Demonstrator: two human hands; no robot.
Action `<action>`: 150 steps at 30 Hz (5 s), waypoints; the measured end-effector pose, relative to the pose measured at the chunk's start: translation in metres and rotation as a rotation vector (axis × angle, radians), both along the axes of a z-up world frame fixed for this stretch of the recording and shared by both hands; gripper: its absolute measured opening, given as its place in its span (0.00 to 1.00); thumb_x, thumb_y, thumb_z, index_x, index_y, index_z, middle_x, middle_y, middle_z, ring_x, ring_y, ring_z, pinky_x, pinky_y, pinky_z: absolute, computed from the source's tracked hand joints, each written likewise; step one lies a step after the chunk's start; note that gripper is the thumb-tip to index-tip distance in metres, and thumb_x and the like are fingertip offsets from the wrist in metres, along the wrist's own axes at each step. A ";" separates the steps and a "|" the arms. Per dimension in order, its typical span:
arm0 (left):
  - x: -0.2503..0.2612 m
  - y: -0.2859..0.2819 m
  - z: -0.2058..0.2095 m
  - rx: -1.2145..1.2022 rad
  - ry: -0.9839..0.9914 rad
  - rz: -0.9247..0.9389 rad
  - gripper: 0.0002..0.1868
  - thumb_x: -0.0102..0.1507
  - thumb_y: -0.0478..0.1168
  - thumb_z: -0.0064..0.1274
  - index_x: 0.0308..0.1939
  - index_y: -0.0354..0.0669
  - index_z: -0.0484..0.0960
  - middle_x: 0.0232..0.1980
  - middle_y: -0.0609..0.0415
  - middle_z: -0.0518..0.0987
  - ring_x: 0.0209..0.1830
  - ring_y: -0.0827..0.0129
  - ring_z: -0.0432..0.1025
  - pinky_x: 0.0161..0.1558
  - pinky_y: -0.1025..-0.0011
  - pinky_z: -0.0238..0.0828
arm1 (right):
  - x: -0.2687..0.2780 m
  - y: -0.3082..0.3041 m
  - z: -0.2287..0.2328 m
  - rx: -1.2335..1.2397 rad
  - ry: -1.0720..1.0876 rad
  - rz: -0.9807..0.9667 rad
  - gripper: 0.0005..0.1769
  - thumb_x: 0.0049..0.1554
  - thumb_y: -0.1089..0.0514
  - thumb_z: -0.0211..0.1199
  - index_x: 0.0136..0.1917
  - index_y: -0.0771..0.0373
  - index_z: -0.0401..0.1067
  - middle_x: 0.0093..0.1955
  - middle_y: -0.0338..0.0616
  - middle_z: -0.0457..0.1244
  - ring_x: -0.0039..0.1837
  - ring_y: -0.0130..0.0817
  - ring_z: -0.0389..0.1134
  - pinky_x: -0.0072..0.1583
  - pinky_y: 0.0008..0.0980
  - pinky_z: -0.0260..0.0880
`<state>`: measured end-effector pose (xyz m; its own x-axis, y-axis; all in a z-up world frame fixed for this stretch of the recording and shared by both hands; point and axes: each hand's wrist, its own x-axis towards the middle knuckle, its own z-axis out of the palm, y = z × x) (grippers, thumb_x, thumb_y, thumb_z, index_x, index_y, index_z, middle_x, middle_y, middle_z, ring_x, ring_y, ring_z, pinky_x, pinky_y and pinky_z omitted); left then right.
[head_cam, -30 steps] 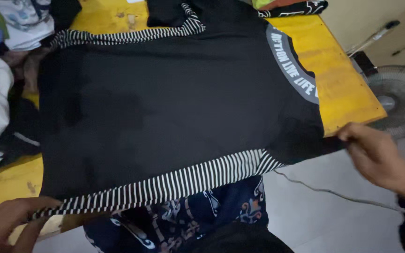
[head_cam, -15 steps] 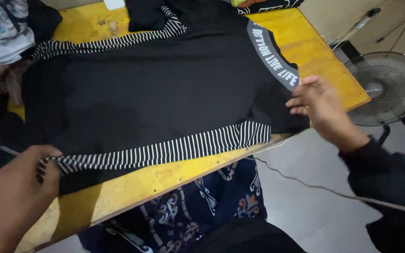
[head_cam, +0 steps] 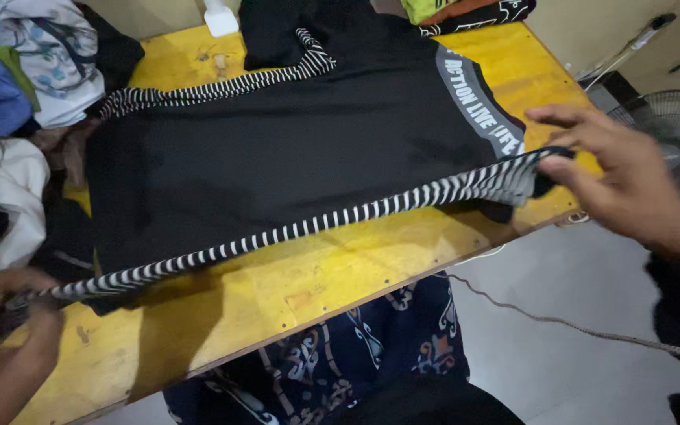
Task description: The person folds multiple articles of clothing on a yellow wooden table. The person spreads out a black long-sleeved athletic top, smooths the fabric, folds the sleeves inwards, and then creates a neat rectangular bundle before moving it aside to unfold and meticulously flatten a blue t-shirt.
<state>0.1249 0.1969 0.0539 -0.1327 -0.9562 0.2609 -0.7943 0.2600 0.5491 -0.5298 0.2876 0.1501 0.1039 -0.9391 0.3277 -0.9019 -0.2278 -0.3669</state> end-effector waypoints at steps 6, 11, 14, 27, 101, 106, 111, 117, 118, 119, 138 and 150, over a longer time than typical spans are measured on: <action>0.072 0.023 -0.058 -0.123 -0.052 -0.096 0.06 0.63 0.31 0.54 0.44 0.40 0.78 0.37 0.54 0.78 0.34 0.72 0.76 0.47 0.75 0.73 | -0.027 0.055 -0.011 0.188 -0.627 -0.070 0.16 0.72 0.53 0.45 0.54 0.70 0.65 0.53 0.48 0.67 0.51 0.28 0.71 0.56 0.27 0.73; 0.078 0.047 -0.061 -0.002 -0.235 -0.154 0.09 0.54 0.35 0.57 0.39 0.48 0.83 0.33 0.54 0.80 0.30 0.70 0.80 0.43 0.72 0.76 | 0.003 0.052 -0.033 0.340 -0.405 0.069 0.13 0.66 0.54 0.51 0.53 0.65 0.71 0.42 0.42 0.66 0.40 0.28 0.65 0.44 0.26 0.68; 0.081 0.046 -0.069 0.166 -0.402 -0.172 0.10 0.50 0.38 0.59 0.35 0.52 0.86 0.30 0.54 0.81 0.28 0.69 0.83 0.41 0.71 0.78 | 0.047 0.040 -0.009 1.196 0.313 -0.257 0.33 0.47 0.46 0.80 0.61 0.54 0.71 0.48 0.33 0.71 0.44 0.34 0.71 0.49 0.29 0.71; 0.147 0.006 -0.153 0.337 -0.325 -0.456 0.14 0.53 0.43 0.62 0.43 0.56 0.83 0.36 0.62 0.84 0.34 0.75 0.81 0.41 0.68 0.78 | -0.046 0.064 -0.030 0.655 0.060 0.129 0.38 0.35 0.75 0.63 0.61 0.57 0.76 0.59 0.38 0.72 0.63 0.35 0.72 0.63 0.36 0.70; -0.115 -0.034 -0.011 -0.270 -0.439 -0.172 0.11 0.61 0.45 0.59 0.45 0.50 0.85 0.40 0.57 0.79 0.46 0.61 0.75 0.64 0.47 0.64 | 0.033 -0.150 -0.042 -0.213 0.195 -0.025 0.13 0.66 0.52 0.69 0.56 0.64 0.78 0.50 0.52 0.65 0.50 0.48 0.68 0.52 0.43 0.68; -0.113 -0.035 -0.019 -0.242 -0.455 -0.090 0.12 0.60 0.46 0.59 0.44 0.48 0.85 0.41 0.57 0.80 0.46 0.62 0.75 0.56 0.52 0.65 | 0.049 -0.139 -0.068 -0.326 -0.020 0.026 0.09 0.67 0.60 0.64 0.58 0.66 0.71 0.51 0.51 0.64 0.50 0.47 0.69 0.51 0.39 0.68; -0.106 -0.039 -0.030 -0.261 -0.411 -0.106 0.12 0.60 0.47 0.56 0.43 0.47 0.83 0.44 0.56 0.80 0.49 0.60 0.75 0.59 0.53 0.63 | 0.035 -0.092 -0.100 -0.077 -0.148 -0.173 0.10 0.65 0.58 0.64 0.51 0.67 0.69 0.45 0.49 0.62 0.46 0.47 0.66 0.50 0.40 0.67; -0.105 -0.047 -0.046 -0.142 -0.560 0.033 0.11 0.65 0.49 0.55 0.45 0.49 0.83 0.43 0.57 0.80 0.48 0.63 0.74 0.60 0.58 0.64 | 0.022 -0.060 -0.095 -0.063 0.066 -0.015 0.19 0.57 0.57 0.66 0.59 0.67 0.70 0.62 0.54 0.62 0.66 0.53 0.63 0.66 0.44 0.63; -0.107 -0.047 -0.047 -0.164 -0.564 0.029 0.11 0.66 0.48 0.55 0.46 0.49 0.83 0.44 0.56 0.80 0.50 0.62 0.74 0.61 0.57 0.65 | 0.023 -0.059 -0.095 -0.057 0.079 -0.016 0.20 0.57 0.56 0.65 0.61 0.66 0.70 0.64 0.55 0.62 0.67 0.53 0.63 0.67 0.45 0.63; -0.109 -0.045 -0.047 -0.186 -0.571 0.028 0.11 0.66 0.47 0.55 0.48 0.48 0.83 0.46 0.55 0.79 0.51 0.61 0.73 0.62 0.56 0.65 | 0.025 -0.060 -0.095 -0.053 0.090 -0.014 0.22 0.58 0.56 0.64 0.63 0.66 0.70 0.66 0.55 0.62 0.68 0.54 0.63 0.68 0.45 0.62; -0.104 -0.031 -0.029 -0.165 -0.277 -0.166 0.23 0.61 0.43 0.53 0.58 0.40 0.78 0.63 0.42 0.74 0.63 0.45 0.68 0.65 0.51 0.63 | 0.025 -0.057 -0.098 0.010 0.189 -0.002 0.29 0.59 0.51 0.61 0.71 0.62 0.67 0.75 0.56 0.58 0.74 0.54 0.60 0.70 0.49 0.58; -0.108 -0.031 -0.018 -0.232 -0.299 -0.218 0.23 0.59 0.43 0.53 0.57 0.39 0.78 0.60 0.42 0.75 0.60 0.45 0.69 0.63 0.50 0.64 | 0.024 -0.061 -0.089 0.043 0.159 0.051 0.29 0.59 0.48 0.59 0.71 0.62 0.68 0.73 0.58 0.59 0.72 0.54 0.60 0.70 0.49 0.58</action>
<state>0.0173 0.1657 0.0356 -0.4276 -0.8182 0.3844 -0.8224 0.5286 0.2104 -0.5056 0.2266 0.0610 0.1991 -0.9441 0.2625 -0.9369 -0.2620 -0.2315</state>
